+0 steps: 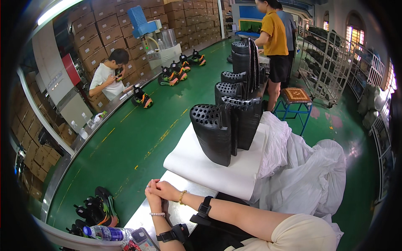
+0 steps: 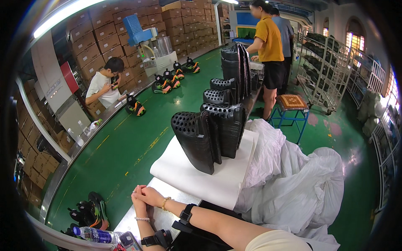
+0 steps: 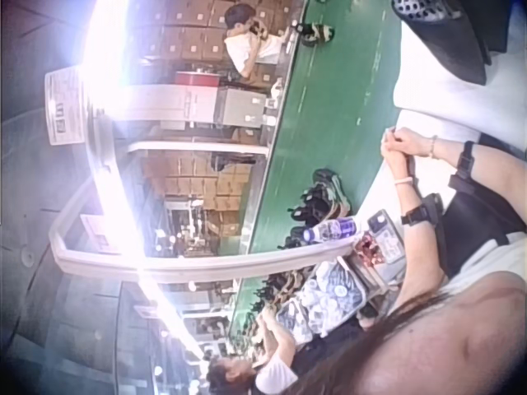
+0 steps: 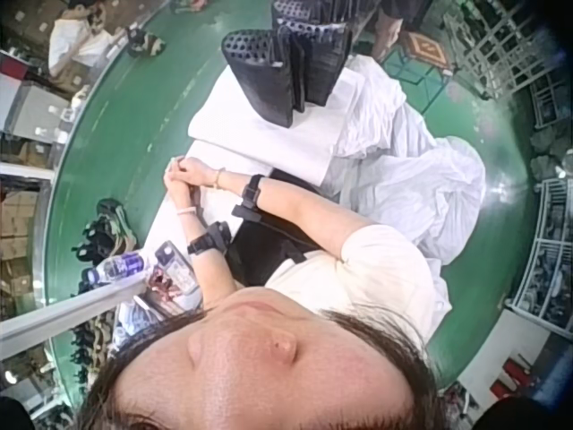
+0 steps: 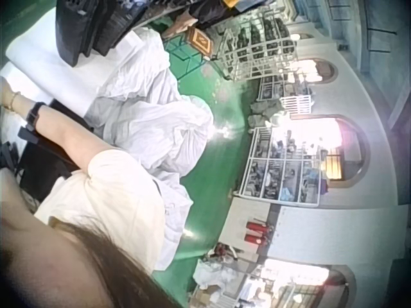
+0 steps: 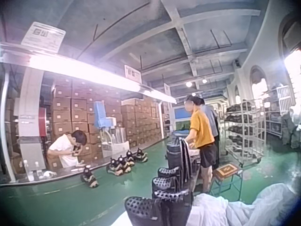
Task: The recorder is assembling and inspecting shoe components on a factory production line.
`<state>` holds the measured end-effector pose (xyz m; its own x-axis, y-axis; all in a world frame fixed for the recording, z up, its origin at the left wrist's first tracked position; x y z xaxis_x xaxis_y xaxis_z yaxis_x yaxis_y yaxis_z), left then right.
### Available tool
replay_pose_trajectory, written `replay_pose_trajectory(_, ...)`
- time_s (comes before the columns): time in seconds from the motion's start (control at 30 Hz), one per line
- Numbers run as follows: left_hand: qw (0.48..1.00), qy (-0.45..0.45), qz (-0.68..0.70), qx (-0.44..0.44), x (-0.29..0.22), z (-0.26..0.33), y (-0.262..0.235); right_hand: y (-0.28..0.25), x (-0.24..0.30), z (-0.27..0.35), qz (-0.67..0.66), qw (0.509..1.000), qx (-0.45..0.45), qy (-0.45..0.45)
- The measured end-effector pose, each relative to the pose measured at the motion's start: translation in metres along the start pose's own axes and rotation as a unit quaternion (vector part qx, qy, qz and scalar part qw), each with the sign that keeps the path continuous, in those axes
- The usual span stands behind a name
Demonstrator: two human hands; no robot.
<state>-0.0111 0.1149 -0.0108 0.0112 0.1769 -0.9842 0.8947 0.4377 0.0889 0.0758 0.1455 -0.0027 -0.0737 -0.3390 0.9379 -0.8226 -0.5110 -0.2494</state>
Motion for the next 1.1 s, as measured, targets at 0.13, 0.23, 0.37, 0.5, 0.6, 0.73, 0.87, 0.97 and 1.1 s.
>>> replay_pose_trajectory(0.13,1.0,0.001,-0.013,0.0,0.0,0.0,-0.002,0.001,0.0,0.0,0.008,1.0,0.006,0.009)
replay_pose_trajectory(0.23,1.0,-0.011,-0.014,-0.003,-0.001,0.001,-0.003,0.001,0.001,0.0,0.009,1.0,0.008,0.01)
replay_pose_trajectory(0.37,1.0,0.001,-0.012,-0.007,-0.003,0.002,-0.001,0.001,0.002,0.001,0.01,1.0,0.003,0.005)
replay_pose_trajectory(0.5,1.0,-0.006,-0.004,-0.006,-0.001,0.001,0.001,-0.001,0.001,0.001,0.013,1.0,0.011,0.013)
replay_pose_trajectory(0.6,1.0,-0.005,-0.004,-0.013,-0.002,0.001,-0.001,-0.001,0.002,0.001,0.007,1.0,0.013,0.011)
replay_pose_trajectory(0.73,0.999,-0.023,0.016,-0.032,0.003,0.001,-0.005,0.003,0.005,-0.001,-0.003,1.0,0.007,-0.007)
replay_pose_trajectory(0.87,0.999,-0.031,0.001,-0.025,0.015,-0.004,-0.006,0.004,-0.007,-0.004,0.011,1.0,0.015,0.008)
replay_pose_trajectory(0.97,0.998,-0.042,0.033,-0.024,0.015,-0.001,-0.003,-0.001,0.002,-0.001,-0.002,1.0,0.021,-0.007)
replay_pose_trajectory(1.1,1.0,-0.03,0.0,-0.009,-0.008,0.005,0.006,-0.004,0.004,0.002,-0.015,0.999,0.023,0.018)
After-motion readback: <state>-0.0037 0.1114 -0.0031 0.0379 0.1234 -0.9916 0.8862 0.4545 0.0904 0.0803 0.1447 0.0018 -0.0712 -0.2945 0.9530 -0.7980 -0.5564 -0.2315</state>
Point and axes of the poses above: each hand's wrist, its own z-axis away from the middle knuckle, its own y-axis out of the palm, x = y × z, the point moved 5 cm from there along -z, towards the middle knuckle, and after that the axes turned 8 degrees about z, right-handed, at the moved point
